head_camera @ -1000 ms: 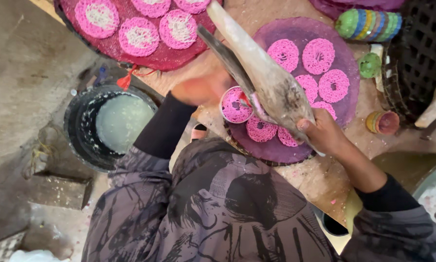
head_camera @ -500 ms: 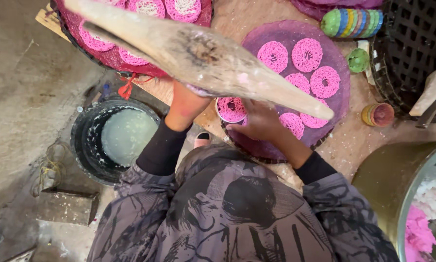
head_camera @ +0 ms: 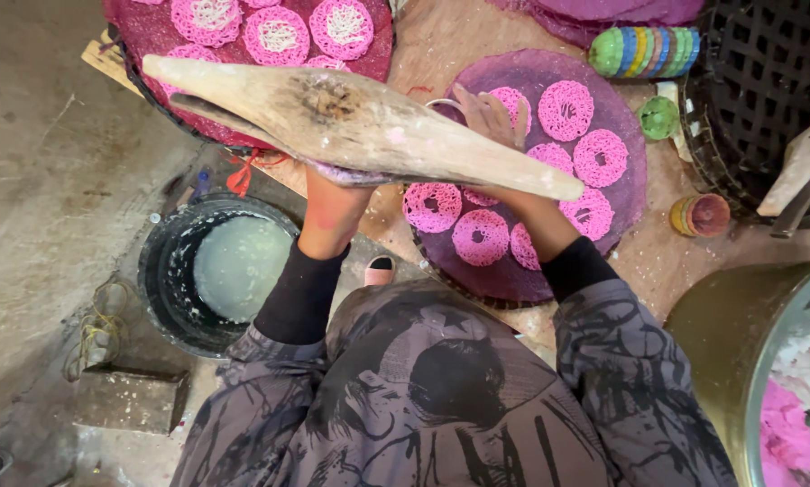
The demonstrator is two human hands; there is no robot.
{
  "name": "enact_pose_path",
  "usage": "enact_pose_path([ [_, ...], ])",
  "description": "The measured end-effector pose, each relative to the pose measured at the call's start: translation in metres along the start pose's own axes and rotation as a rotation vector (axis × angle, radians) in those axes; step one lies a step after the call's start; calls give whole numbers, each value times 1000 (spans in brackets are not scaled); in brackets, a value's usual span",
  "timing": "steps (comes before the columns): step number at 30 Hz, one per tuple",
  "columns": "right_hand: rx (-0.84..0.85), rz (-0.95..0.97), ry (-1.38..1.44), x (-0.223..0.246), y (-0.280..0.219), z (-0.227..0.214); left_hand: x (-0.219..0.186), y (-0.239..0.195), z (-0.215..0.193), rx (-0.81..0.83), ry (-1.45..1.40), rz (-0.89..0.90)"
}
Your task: The person prepares and shapes pink dough using several wooden tools and a large bowl. They scoop dough into a handheld wooden mold, press it to form patterns, and place the finished pieces onto wooden trays.
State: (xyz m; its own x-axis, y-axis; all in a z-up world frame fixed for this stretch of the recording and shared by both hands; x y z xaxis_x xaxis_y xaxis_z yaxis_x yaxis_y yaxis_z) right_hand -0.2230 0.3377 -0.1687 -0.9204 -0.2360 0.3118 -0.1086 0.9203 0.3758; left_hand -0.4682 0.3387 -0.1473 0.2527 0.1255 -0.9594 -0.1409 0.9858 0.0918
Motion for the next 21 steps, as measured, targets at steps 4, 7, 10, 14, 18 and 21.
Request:
enact_pose_path([
  [4, -86, -150, -89, -11, -10, -8, 4, 0, -16, -24, -34, -66],
  [7, -98, -246, -83, -20, -18, -14, 7, 0, -25, -61, -107, -122],
  [10, -140, -274, -115, -27, -22, -16, 7, 3, -27, -69, -114, -119],
  [14, -144, -272, -185, -28, -30, -17, 11, 1, -26, -69, -203, -210],
  [18, -157, -193, -81, -17, -24, -32, 12, 2, -23, -90, -183, -259],
  [21, -83, -120, 87, 9, -20, -31, 5, 2, -20, -68, -121, -106],
])
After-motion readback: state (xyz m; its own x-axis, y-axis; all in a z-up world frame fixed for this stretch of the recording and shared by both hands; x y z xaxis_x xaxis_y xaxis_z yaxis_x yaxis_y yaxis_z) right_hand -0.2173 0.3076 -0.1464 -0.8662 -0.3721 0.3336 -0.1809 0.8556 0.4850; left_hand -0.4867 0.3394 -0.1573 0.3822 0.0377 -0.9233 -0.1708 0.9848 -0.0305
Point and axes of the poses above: each hand's wrist, its own y-axis towards the middle knuckle, its own z-axis out of the palm, x = y × z, the point moved 5 cm from there along y, towards the middle knuckle, and after that the axes turned 13 degrees about -x, right-handed, at the moved point
